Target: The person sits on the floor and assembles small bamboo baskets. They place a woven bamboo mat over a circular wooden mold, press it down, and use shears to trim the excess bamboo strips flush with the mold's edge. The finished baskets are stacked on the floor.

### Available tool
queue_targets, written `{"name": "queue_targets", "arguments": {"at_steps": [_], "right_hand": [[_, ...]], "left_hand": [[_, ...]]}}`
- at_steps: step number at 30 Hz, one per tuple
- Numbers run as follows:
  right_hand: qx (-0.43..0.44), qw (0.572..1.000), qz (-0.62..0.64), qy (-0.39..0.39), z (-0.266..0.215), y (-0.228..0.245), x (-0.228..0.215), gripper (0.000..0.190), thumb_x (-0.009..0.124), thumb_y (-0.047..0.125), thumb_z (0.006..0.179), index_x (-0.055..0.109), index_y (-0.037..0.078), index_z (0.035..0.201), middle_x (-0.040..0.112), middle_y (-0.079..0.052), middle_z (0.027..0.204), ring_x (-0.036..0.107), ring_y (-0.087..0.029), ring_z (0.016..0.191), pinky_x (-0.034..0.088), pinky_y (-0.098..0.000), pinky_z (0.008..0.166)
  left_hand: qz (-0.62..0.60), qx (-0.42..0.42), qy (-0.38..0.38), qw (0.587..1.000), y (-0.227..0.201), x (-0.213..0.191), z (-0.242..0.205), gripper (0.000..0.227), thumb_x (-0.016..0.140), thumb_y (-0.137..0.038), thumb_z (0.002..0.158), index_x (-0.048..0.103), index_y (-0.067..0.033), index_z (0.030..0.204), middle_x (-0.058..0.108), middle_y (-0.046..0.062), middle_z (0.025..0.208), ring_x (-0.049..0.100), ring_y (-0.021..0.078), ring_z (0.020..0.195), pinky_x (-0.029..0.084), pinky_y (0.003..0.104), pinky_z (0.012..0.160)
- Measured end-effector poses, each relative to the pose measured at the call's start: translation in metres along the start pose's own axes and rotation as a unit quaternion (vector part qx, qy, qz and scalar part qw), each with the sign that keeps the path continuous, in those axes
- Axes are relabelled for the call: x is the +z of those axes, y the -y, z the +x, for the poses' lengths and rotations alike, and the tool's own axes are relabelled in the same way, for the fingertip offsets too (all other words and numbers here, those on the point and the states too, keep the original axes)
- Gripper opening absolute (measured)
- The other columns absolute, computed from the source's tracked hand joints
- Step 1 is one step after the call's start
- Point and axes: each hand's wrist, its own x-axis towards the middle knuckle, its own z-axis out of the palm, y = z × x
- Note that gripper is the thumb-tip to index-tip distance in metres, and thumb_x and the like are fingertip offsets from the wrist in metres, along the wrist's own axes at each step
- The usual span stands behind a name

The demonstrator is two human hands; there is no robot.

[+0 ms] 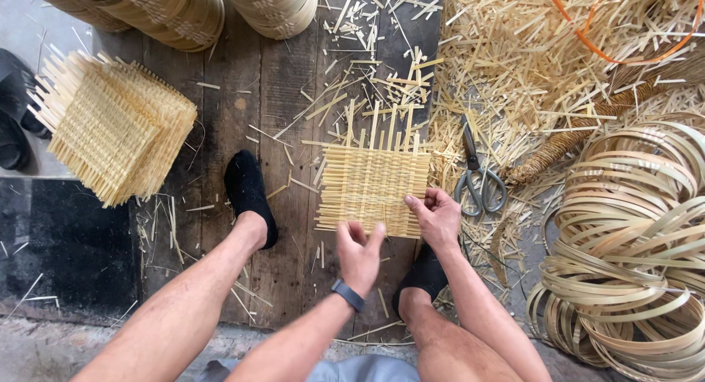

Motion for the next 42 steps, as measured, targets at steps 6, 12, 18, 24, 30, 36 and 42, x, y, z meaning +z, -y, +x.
{"name": "queue_targets", "arguments": {"at_steps": [6, 12, 18, 24, 30, 36, 42], "right_hand": [[-0.006, 1.000, 0.011, -0.005, 0.002, -0.004, 0.003, 0.031, 0.083, 0.010, 0.084, 0.070, -0.004, 0.108, 0.077, -0.006, 0.088, 0.069, -0.007, 0.074, 0.058, -0.0208, 0.066], [-0.018, 1.000, 0.024, 0.007, 0.004, -0.006, 0.001, 0.028, 0.084, 0.012, 0.084, 0.071, -0.003, 0.104, 0.077, -0.004, 0.085, 0.067, -0.005, 0.072, 0.055, -0.0197, 0.064], [0.000, 1.000, 0.002, -0.005, 0.003, -0.009, 0.001, 0.026, 0.086, 0.012, 0.083, 0.072, -0.003, 0.101, 0.075, -0.004, 0.081, 0.065, -0.006, 0.069, 0.054, -0.0215, 0.061], [-0.014, 0.999, 0.040, -0.003, 0.002, -0.006, 0.006, 0.029, 0.083, 0.010, 0.083, 0.070, -0.003, 0.105, 0.077, -0.005, 0.088, 0.070, -0.006, 0.076, 0.058, -0.0203, 0.067], [-0.088, 0.992, -0.014, -0.088, -0.007, 0.024, -0.032, 0.038, 0.083, 0.009, 0.086, 0.064, -0.001, 0.118, 0.066, -0.004, 0.088, 0.060, -0.009, 0.075, 0.052, -0.0235, 0.065], [-0.310, 0.815, -0.281, -0.402, -0.029, 0.070, -0.237, 0.004, 0.066, 0.006, 0.104, 0.067, 0.005, 0.100, 0.067, -0.008, 0.098, 0.063, -0.021, 0.091, 0.055, -0.0348, 0.085], [-0.120, 0.676, -0.583, -0.434, -0.058, 0.061, -0.427, 0.013, 0.077, 0.013, 0.088, 0.075, 0.008, 0.100, 0.067, -0.018, 0.116, 0.057, -0.036, 0.117, 0.045, -0.0531, 0.103]], "left_hand": [[-0.377, -0.317, 0.025, 0.870, 0.030, 0.014, 0.012, 0.029, 0.082, -0.020, 0.083, 0.065, -0.0044, 0.100, 0.071, 0.007, 0.085, 0.067, 0.0165, 0.072, 0.053, 0.029, 0.063], [-0.379, -0.338, 0.003, 0.861, 0.037, 0.014, 0.017, 0.023, 0.081, -0.010, 0.085, 0.062, -0.0028, 0.096, 0.072, 0.009, 0.082, 0.071, 0.0201, 0.071, 0.056, 0.031, 0.061], [-0.378, -0.329, 0.012, 0.865, 0.036, 0.011, 0.016, 0.026, 0.082, -0.011, 0.084, 0.060, -0.0040, 0.097, 0.073, 0.011, 0.084, 0.072, 0.0206, 0.073, 0.058, 0.031, 0.064], [-0.395, -0.322, 0.016, 0.860, 0.054, 0.011, 0.017, 0.024, 0.082, -0.010, 0.084, 0.062, -0.0050, 0.097, 0.073, 0.010, 0.086, 0.071, 0.0205, 0.074, 0.058, 0.032, 0.067], [-0.404, -0.296, 0.112, 0.858, 0.076, 0.006, 0.034, 0.020, 0.081, -0.022, 0.087, 0.069, -0.0084, 0.094, 0.069, 0.006, 0.085, 0.068, 0.0196, 0.079, 0.055, 0.034, 0.072], [-0.343, -0.332, 0.138, 0.868, 0.063, 0.000, 0.022, 0.024, 0.078, -0.027, 0.087, 0.069, -0.0085, 0.100, 0.072, 0.004, 0.091, 0.068, 0.0169, 0.084, 0.055, 0.033, 0.073], [-0.298, -0.360, 0.195, 0.862, 0.062, 0.004, -0.001, 0.021, 0.078, -0.020, 0.088, 0.067, -0.0098, 0.103, 0.072, 0.005, 0.090, 0.069, 0.0176, 0.080, 0.056, 0.033, 0.070]]}}
